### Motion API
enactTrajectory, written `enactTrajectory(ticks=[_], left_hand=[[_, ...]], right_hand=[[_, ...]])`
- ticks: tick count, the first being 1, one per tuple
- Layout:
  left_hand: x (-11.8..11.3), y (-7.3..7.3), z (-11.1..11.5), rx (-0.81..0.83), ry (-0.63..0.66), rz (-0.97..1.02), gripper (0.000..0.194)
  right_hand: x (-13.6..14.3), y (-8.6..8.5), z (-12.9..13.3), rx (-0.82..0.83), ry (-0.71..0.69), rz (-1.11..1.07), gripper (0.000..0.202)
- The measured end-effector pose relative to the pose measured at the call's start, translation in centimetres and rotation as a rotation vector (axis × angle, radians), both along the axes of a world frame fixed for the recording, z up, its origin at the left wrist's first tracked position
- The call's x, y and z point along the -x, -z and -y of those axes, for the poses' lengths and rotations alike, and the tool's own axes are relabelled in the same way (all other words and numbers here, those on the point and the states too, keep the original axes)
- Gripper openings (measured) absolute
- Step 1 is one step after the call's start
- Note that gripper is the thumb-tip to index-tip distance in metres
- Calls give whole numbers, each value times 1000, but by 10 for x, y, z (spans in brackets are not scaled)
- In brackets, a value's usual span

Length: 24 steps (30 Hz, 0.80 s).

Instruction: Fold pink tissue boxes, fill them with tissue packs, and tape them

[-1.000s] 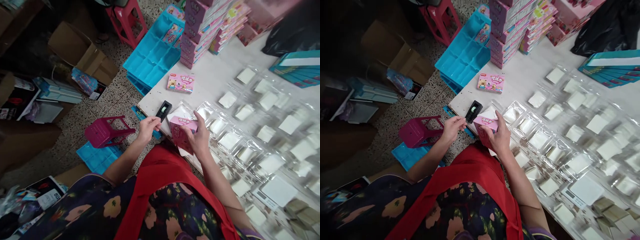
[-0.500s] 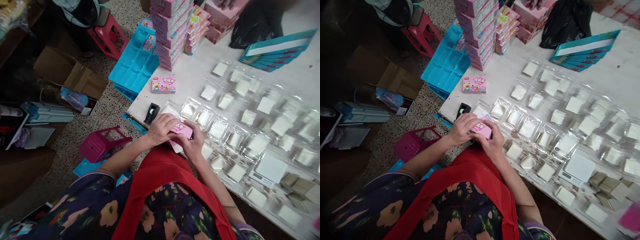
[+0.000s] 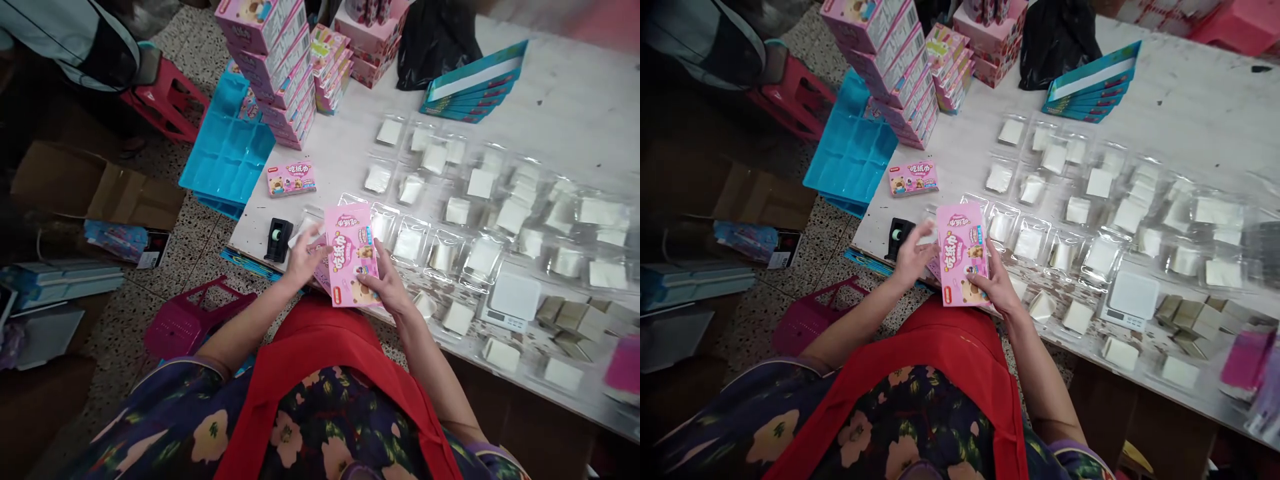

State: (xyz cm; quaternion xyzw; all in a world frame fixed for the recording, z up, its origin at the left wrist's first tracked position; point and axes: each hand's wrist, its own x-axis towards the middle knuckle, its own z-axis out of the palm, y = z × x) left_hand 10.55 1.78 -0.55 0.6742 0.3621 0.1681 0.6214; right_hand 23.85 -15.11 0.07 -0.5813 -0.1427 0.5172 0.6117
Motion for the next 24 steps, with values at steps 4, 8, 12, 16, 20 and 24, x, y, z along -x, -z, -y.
enactTrajectory(ticks=[4, 8, 12, 16, 20, 24], left_hand=[[-52, 5, -15, 506, -199, 87, 46], [-90, 4, 27, 599, -291, 238, 38], [-127, 9, 42, 457, -67, 196, 32], [-206, 44, -6, -213, -17, -103, 54], [-280, 89, -47, -434, 79, -686, 76], [-297, 108, -57, -464, 189, -877, 79]], right_hand=[[1, 2, 10, 271, -186, 411, 98], [16, 13, -4, 623, -38, 936, 124], [0, 28, -1, 804, 161, 1040, 122], [-30, 34, 30, 818, 258, 1012, 120], [-39, 33, 56, 708, 271, 1042, 113], [-39, 35, 66, 661, 267, 1080, 112]])
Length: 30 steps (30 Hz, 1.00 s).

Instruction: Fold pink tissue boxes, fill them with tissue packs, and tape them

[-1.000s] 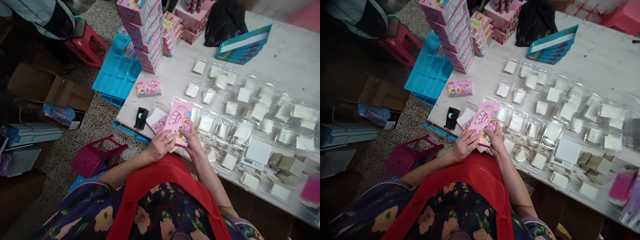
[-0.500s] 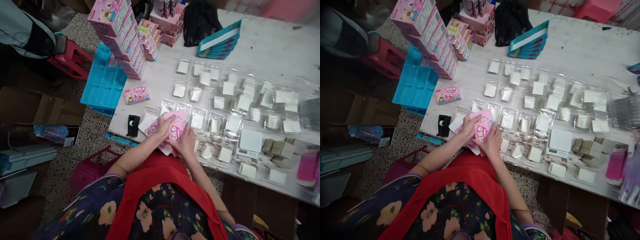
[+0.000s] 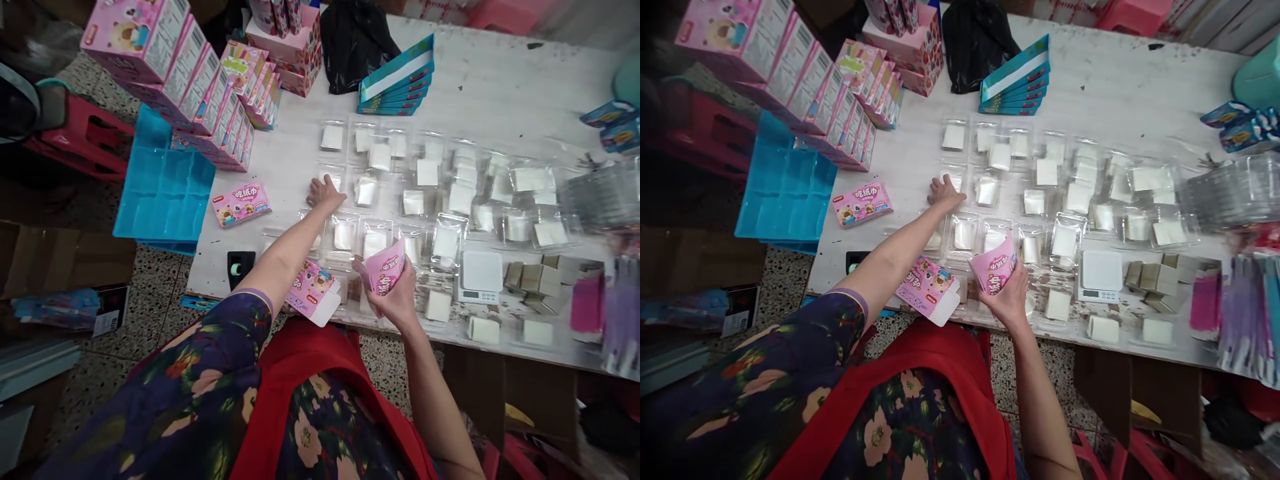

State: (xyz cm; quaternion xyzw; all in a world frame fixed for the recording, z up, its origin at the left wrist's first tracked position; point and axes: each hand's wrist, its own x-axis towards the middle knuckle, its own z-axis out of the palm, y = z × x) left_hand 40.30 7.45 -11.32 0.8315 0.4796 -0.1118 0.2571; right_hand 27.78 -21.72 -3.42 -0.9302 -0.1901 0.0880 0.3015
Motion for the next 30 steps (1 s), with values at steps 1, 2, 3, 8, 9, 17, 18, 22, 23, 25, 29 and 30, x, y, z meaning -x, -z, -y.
enactTrajectory(ticks=[1, 2, 3, 8, 9, 17, 18, 22, 23, 25, 29, 30], left_hand=[[2, 0, -2, -23, 20, -5, 77], [4, -2, -5, -50, 41, -5, 75], [8, -5, -10, -77, 56, 0, 71], [36, -33, -40, -226, 153, 99, 61], [47, -43, -44, -251, 211, 132, 62], [166, -148, -10, -82, 1103, 314, 67], [175, -153, -3, -57, 1194, 313, 65], [187, -142, 20, -10, 1371, 319, 58], [187, -136, 25, 5, 1380, 324, 57], [185, -123, 33, 50, 1373, 343, 54], [193, -115, 41, 124, 1211, 580, 55], [198, -117, 42, 135, 1113, 670, 57]], right_hand=[[-2, 1, 1, -9, -12, 8, 111], [-4, 2, 2, -22, -28, 11, 110], [-7, 3, 3, -38, -45, 10, 110], [-30, -3, 4, -141, -102, -84, 113], [-34, -5, 4, -159, -113, -110, 112], [-63, -4, 6, -60, -420, -92, 111], [-65, -3, 5, -19, -471, -60, 111], [-66, -12, -4, 163, -693, 84, 110], [-64, -16, -7, 198, -737, 107, 110], [-60, -23, -13, 245, -790, 125, 110], [-56, -34, -18, 257, -758, 113, 111], [-56, -36, -17, 244, -740, 105, 112]])
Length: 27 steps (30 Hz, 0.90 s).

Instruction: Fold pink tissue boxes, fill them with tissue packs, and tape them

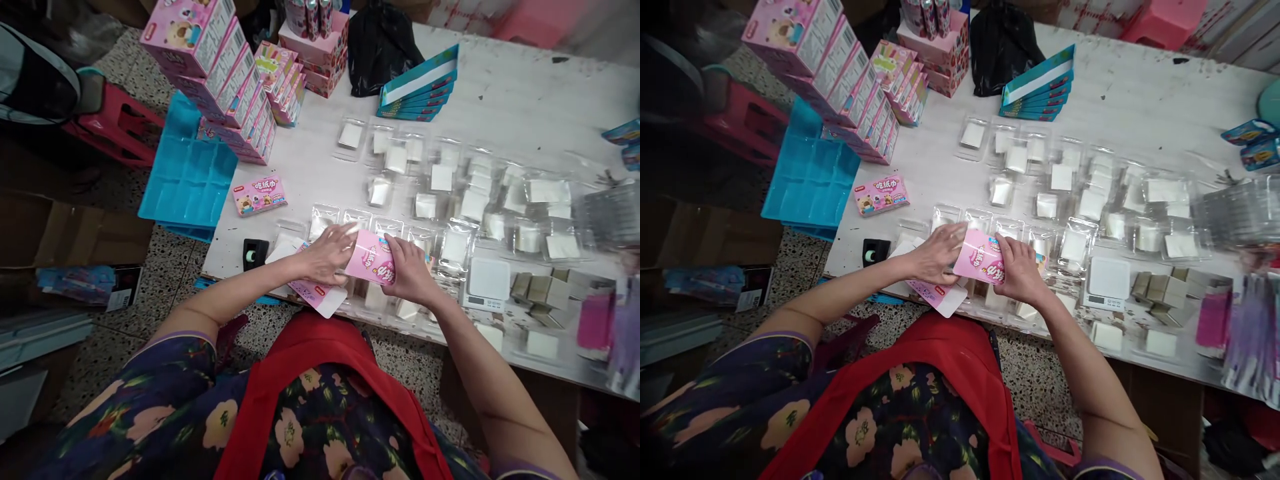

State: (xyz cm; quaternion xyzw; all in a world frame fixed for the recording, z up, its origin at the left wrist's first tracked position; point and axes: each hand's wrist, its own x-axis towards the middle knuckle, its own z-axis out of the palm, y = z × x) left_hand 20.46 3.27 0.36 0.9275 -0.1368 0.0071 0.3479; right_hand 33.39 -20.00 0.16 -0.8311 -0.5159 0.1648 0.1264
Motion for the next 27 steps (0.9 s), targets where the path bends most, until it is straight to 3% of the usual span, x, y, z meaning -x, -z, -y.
enactTrajectory(ticks=[2, 4, 7, 9, 12, 15, 17, 20, 22, 24, 27], left_hand=[[13, -5, 3, 167, -173, 55, 64], [25, -9, 10, 344, -229, 21, 69], [34, -11, 22, 557, -94, -85, 60], [37, -10, 26, 604, -60, -87, 58], [41, -5, 29, 653, -285, -69, 75], [49, 2, 41, 824, -544, -195, 93], [56, 3, 53, 900, -690, -232, 90], [65, 0, 67, 876, -883, -201, 76], [71, -1, 71, 859, -934, -243, 50], [75, 2, 72, 865, -967, -272, 25], [80, 14, 72, 917, -1062, -167, 30]], right_hand=[[2, -5, 0, -29, 46, -25, 113], [7, -11, -3, -63, 76, -67, 114], [17, -22, -8, -131, 93, -170, 115], [22, -27, -9, -181, 104, -336, 110], [30, -24, -5, -230, 138, -819, 90], [49, -13, -5, -300, 245, -1240, 75], [69, -5, -11, -476, 417, -1228, 77], [98, 2, -23, -683, 662, -878, 83], [108, 6, -27, -602, 668, -770, 69], [111, 11, -28, -464, 603, -794, 42], [109, 19, -32, -425, 581, -813, 32]])
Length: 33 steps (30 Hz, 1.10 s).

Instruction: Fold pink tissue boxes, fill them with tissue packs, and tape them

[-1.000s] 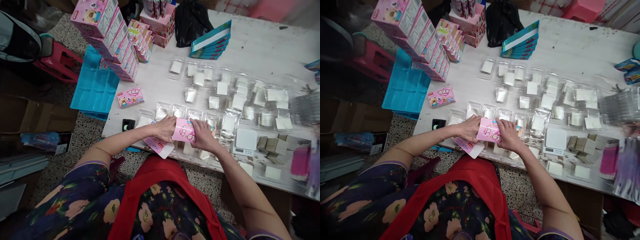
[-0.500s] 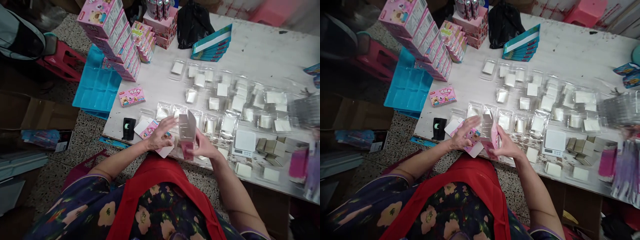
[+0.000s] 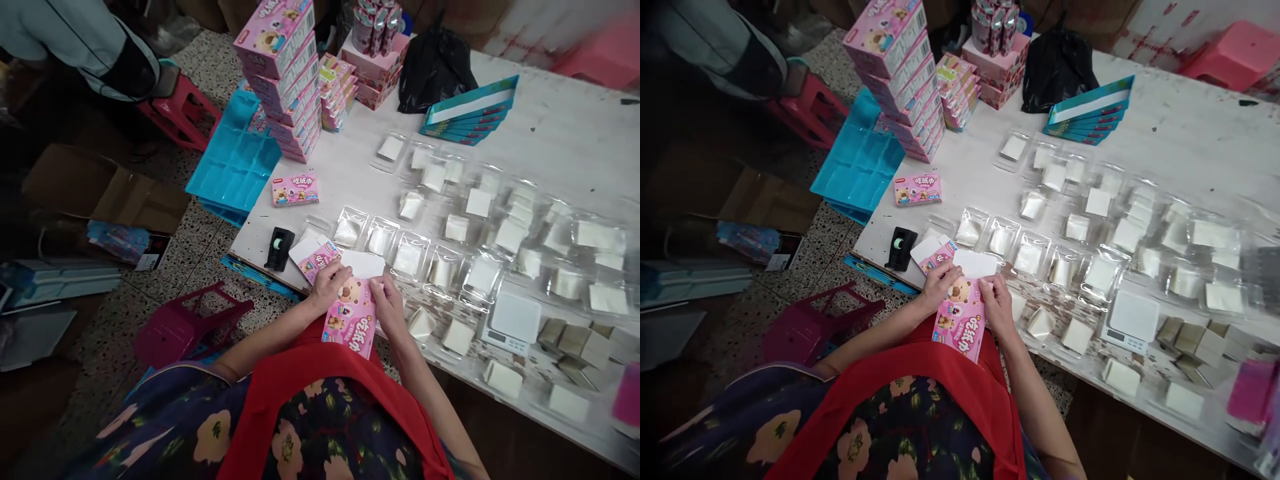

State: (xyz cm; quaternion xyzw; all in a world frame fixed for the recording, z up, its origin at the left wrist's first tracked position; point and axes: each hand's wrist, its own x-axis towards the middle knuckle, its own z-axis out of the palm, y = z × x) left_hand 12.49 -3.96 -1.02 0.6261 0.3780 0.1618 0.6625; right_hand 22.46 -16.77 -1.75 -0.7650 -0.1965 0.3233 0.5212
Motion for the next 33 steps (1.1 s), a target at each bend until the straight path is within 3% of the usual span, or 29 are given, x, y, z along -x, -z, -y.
enactTrajectory(ticks=[3, 5, 9, 11, 13, 15, 19, 22, 25, 27, 30, 32, 33], left_hand=[[6, 8, 0, 59, -174, 103, 22], [11, 7, -6, 94, -160, 135, 29], [16, -3, -36, 36, 266, 76, 24], [16, -7, -49, 8, 456, 53, 26], [16, -8, -55, 22, 479, 29, 30], [18, -7, -56, 79, 388, 26, 33], [21, -6, -63, 218, 302, 105, 32], [20, -8, -84, 202, 481, 70, 23], [23, -10, -97, 144, 734, 92, 19], [31, -9, -87, 114, 650, 122, 22], [50, -3, -48, 34, 167, 47, 29], [61, 5, -27, -20, -71, 12, 30], [65, 9, -23, -22, -114, 15, 30]], right_hand=[[-1, 2, -8, -117, 123, -76, 30], [-2, -1, -13, -132, 113, -153, 39], [-5, -11, -22, 8, -107, -175, 31], [-3, -14, -27, -14, -96, -136, 33], [2, -17, -32, -68, -38, 19, 35], [8, -19, -35, -86, -66, 240, 25], [7, -24, -41, -36, -371, 452, 22], [0, -25, -46, -50, -483, 359, 24], [0, -17, -48, -122, -430, 186, 25], [8, -7, -46, -104, -268, 88, 29], [23, 5, -45, -26, -38, -8, 33], [27, 11, -50, 9, -48, -103, 35], [27, 14, -56, 29, -95, -166, 38]])
